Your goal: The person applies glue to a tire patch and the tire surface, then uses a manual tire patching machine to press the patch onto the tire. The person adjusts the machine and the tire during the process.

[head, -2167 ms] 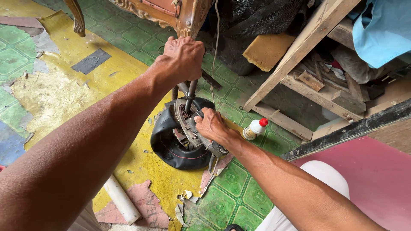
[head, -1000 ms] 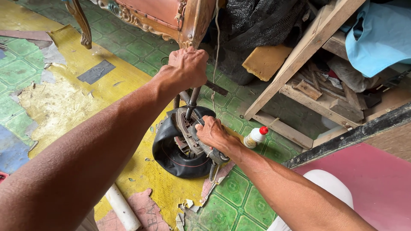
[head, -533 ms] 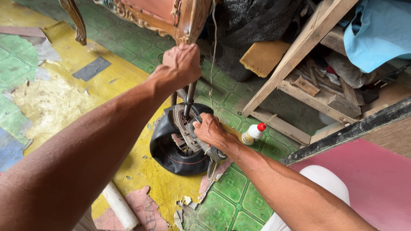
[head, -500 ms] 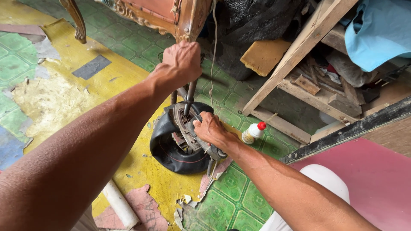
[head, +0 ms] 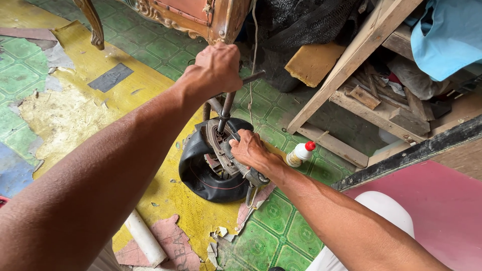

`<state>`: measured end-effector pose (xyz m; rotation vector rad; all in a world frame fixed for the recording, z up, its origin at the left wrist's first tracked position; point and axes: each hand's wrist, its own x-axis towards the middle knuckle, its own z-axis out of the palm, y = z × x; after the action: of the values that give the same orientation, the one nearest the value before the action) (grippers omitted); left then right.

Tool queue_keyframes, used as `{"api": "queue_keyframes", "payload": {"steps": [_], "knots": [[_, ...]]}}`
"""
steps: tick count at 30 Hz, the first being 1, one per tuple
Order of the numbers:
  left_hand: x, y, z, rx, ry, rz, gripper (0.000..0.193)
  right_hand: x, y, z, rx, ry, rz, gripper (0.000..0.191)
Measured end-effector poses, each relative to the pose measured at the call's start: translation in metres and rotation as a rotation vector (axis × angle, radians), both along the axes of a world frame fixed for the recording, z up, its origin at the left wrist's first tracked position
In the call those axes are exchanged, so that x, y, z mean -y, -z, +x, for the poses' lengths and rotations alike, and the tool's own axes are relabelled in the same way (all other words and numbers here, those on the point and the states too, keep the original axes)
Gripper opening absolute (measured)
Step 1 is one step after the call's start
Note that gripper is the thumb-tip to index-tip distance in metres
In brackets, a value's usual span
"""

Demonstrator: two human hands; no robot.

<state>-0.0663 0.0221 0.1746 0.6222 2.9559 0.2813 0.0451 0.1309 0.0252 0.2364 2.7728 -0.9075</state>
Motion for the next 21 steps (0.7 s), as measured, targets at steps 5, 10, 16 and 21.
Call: {"api": "queue_keyframes", "payload": {"steps": [5, 10, 16, 21], "knots": [[-0.008, 0.016, -0.016, 0.171, -0.077, 0.138, 0.015, -0.001, 0.000, -0.002, 0.063, 0.022, -0.032, 0.034], [-0.013, 0.017, -0.013, -0.031, -0.034, -0.034, 0.018, -0.002, 0.003, -0.005, 0.068, 0.023, -0.038, 0.035], [-0.002, 0.009, -0.007, -0.064, 0.067, -0.131, 0.022, -0.005, 0.009, -0.008, 0.060, 0.014, -0.048, 0.036], [0.007, 0.009, 0.002, -0.045, 0.148, -0.121, 0.041, -0.004, 0.007, -0.005, 0.072, 0.024, -0.043, 0.038]]}}
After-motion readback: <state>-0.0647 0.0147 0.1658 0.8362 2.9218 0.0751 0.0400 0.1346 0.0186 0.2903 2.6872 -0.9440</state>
